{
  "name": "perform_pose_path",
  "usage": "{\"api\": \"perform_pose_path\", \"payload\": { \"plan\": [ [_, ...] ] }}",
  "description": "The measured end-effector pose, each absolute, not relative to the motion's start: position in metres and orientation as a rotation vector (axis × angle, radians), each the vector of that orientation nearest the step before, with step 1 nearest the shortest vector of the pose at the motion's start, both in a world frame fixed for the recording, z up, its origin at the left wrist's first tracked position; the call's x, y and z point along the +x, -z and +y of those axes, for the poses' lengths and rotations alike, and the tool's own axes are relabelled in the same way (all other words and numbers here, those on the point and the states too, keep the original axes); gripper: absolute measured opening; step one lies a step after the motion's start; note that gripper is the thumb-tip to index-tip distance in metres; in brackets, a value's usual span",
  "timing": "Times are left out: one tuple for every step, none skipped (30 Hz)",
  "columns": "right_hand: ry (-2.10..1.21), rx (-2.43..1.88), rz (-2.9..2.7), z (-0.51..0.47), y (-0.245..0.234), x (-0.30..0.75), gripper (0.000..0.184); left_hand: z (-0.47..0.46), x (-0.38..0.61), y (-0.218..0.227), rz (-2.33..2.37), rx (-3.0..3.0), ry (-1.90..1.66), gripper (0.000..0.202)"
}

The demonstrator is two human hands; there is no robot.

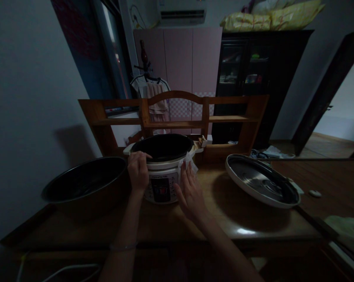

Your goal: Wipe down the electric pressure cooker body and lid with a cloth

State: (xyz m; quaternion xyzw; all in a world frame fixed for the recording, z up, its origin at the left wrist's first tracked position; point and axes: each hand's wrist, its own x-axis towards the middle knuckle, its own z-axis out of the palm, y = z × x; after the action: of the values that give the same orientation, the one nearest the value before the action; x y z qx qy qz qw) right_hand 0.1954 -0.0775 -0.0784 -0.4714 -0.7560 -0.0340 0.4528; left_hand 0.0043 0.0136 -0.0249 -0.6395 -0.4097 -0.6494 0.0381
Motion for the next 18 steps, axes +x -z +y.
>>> {"api": "perform_pose_path", "payload": {
  "plan": [
    [0.063, -1.174, -1.863, -0.078, 0.083, 0.196, 0.070, 0.013, 0.004, 0.025, -1.260, -1.959, 1.994, 0.042],
    [0.033, -1.184, -1.854, -0.079, 0.088, 0.197, 0.070, 0.013, 0.004, 0.025, -1.260, -1.957, 1.998, 0.041],
    [-0.006, -1.193, -1.840, -0.080, 0.092, 0.198, 0.071, 0.013, 0.004, 0.025, -1.256, -1.957, 2.002, 0.041],
    [-0.050, -1.202, -1.821, -0.081, 0.097, 0.199, 0.070, 0.014, 0.005, 0.025, -1.249, -1.957, 2.008, 0.041],
    [-0.099, -1.208, -1.798, -0.081, 0.103, 0.200, 0.069, 0.014, 0.005, 0.025, -1.242, -1.956, 2.013, 0.042],
    [-0.151, -1.212, -1.773, -0.082, 0.108, 0.201, 0.068, 0.014, 0.005, 0.025, -1.239, -1.953, 2.014, 0.042],
    [-0.208, -1.214, -1.748, -0.082, 0.114, 0.201, 0.067, 0.014, 0.005, 0.025, -1.239, -1.951, 2.011, 0.043],
    [-0.265, -1.216, -1.719, -0.083, 0.120, 0.202, 0.066, 0.014, 0.005, 0.025, -1.242, -1.948, 2.005, 0.043],
    [-0.318, -1.221, -1.686, -0.084, 0.125, 0.203, 0.065, 0.014, 0.005, 0.025, -1.246, -1.946, 2.000, 0.043],
    [-0.366, -1.230, -1.657, -0.084, 0.130, 0.203, 0.065, 0.014, 0.005, 0.025, -1.247, -1.947, 1.995, 0.044],
    [-0.404, -1.243, -1.634, -0.085, 0.135, 0.204, 0.066, 0.014, 0.005, 0.025, -1.244, -1.950, 1.994, 0.044],
    [-0.429, -1.259, -1.619, -0.086, 0.139, 0.204, 0.066, 0.014, 0.005, 0.025, -1.238, -1.951, 1.998, 0.043],
    [-0.445, -1.275, -1.616, -0.087, 0.142, 0.204, 0.066, 0.014, 0.005, 0.025, -1.231, -1.952, 2.002, 0.043],
    [-0.452, -1.292, -1.620, -0.088, 0.144, 0.205, 0.067, 0.014, 0.005, 0.025, -1.228, -1.953, 2.004, 0.043],
    [-0.452, -1.307, -1.628, -0.089, 0.146, 0.205, 0.067, 0.014, 0.005, 0.025, -1.230, -1.951, 2.005, 0.043],
    [-0.451, -1.323, -1.637, -0.090, 0.147, 0.205, 0.068, 0.014, 0.005, 0.025, -1.233, -1.947, 2.007, 0.043],
    [-0.452, -1.341, -1.642, -0.091, 0.147, 0.205, 0.069, 0.015, 0.005, 0.025, -1.238, -1.943, 2.006, 0.043],
    [-0.455, -1.361, -1.644, -0.092, 0.148, 0.206, 0.070, 0.015, 0.004, 0.026, -1.245, -1.939, 2.003, 0.043]
  ]
}}
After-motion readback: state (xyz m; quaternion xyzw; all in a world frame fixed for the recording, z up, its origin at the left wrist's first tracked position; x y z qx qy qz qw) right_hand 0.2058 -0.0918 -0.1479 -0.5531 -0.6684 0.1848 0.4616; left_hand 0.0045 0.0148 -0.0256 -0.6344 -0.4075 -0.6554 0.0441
